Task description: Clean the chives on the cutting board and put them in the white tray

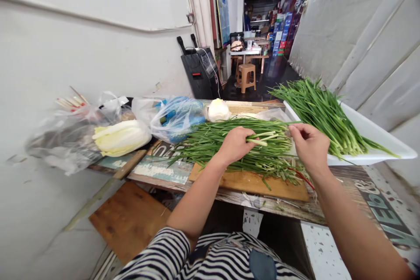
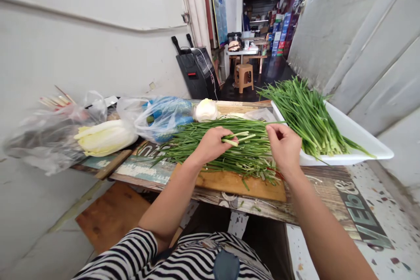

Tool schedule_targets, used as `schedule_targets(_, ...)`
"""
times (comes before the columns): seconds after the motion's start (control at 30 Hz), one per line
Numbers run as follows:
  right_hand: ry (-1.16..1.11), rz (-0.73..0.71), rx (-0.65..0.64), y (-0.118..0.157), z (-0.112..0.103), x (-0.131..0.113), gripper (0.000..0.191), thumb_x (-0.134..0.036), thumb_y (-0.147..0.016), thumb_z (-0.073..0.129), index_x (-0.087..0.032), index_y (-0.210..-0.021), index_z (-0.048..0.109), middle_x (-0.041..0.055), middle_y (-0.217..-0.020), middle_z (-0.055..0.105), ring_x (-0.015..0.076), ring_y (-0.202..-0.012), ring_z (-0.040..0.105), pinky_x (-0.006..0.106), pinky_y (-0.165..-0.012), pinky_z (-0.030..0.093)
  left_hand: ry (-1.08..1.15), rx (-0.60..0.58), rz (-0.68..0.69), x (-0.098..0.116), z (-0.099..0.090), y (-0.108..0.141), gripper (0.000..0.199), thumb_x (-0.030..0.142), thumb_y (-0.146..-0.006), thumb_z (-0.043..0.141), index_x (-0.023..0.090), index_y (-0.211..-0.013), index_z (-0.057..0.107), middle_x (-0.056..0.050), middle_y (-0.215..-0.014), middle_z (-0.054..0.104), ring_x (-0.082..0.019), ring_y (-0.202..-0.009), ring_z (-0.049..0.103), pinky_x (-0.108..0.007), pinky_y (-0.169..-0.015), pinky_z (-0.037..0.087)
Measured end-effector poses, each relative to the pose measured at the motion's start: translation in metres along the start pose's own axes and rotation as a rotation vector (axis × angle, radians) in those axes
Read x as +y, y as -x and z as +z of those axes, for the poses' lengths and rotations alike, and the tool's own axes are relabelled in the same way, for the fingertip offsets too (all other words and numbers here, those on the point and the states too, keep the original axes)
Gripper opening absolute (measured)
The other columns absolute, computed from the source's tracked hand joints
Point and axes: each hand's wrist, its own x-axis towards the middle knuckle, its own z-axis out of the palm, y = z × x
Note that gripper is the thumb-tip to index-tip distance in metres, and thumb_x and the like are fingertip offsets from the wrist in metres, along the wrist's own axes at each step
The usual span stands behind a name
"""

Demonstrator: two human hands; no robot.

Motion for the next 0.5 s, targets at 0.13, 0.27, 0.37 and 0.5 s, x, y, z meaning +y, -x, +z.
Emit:
schedule_targets(0.13, 0.225, -0.211, -0.161, -0.002, -0.008, 0.004, 0.030, -0.041, -0.081, 0.061, -0.017, -0.092, 0.076, 0.0139, -0.107, 0.069, 0.0285, -0.096, 0.062, 0.043, -0.088, 0.047, 0.005, -0.002, -0.003, 0.002, 0.001, -0.001, 0.007, 0.018, -0.083, 0.067, 0.018, -0.082, 0.073, -0.002, -0.084, 0.073, -0.017, -0.084, 0.062, -0.028, -0.076, 0.044)
schedule_targets(0.27, -0.087, 0.045, -0.293, 0.005, -0.004, -0.011, 0.033, -0.050, -0.079, 0.065, -0.019, -0.078, 0.074, 0.0056, -0.082, 0.071, 0.0212, -0.077, 0.063, 0.034, -0.072, 0.050, -0.005, -0.005, 0.006, 0.005, 0.004, -0.001, 0.009, 0.015, -0.082, 0.066, 0.018, -0.082, 0.074, -0.002, -0.084, 0.074, -0.018, -0.081, 0.060, -0.029, -0.076, 0.043)
schedule_targets(0.37, -0.273, 0.171, -0.296, 0.012, 0.002, -0.020, 0.033, -0.050, -0.078, 0.066, -0.018, -0.076, 0.072, 0.0018, -0.071, 0.069, 0.0169, -0.067, 0.060, 0.029, -0.065, 0.048, 0.024, -0.021, 0.031, 0.004, 0.004, -0.001, 0.013, 0.012, -0.082, 0.063, 0.018, -0.083, 0.074, -0.001, -0.085, 0.075, -0.017, -0.081, 0.061, -0.028, -0.076, 0.044)
schedule_targets(0.5, -0.328, 0.122, -0.299, 0.012, 0.005, -0.021, 0.031, -0.048, -0.078, 0.065, -0.018, -0.075, 0.070, 0.0021, -0.071, 0.069, 0.0168, -0.068, 0.060, 0.030, -0.066, 0.049, 0.069, -0.048, 0.028, -0.001, 0.002, -0.003, 0.014, 0.016, -0.085, 0.062, 0.018, -0.086, 0.075, -0.002, -0.085, 0.074, -0.017, -0.082, 0.062, -0.028, -0.078, 0.044)
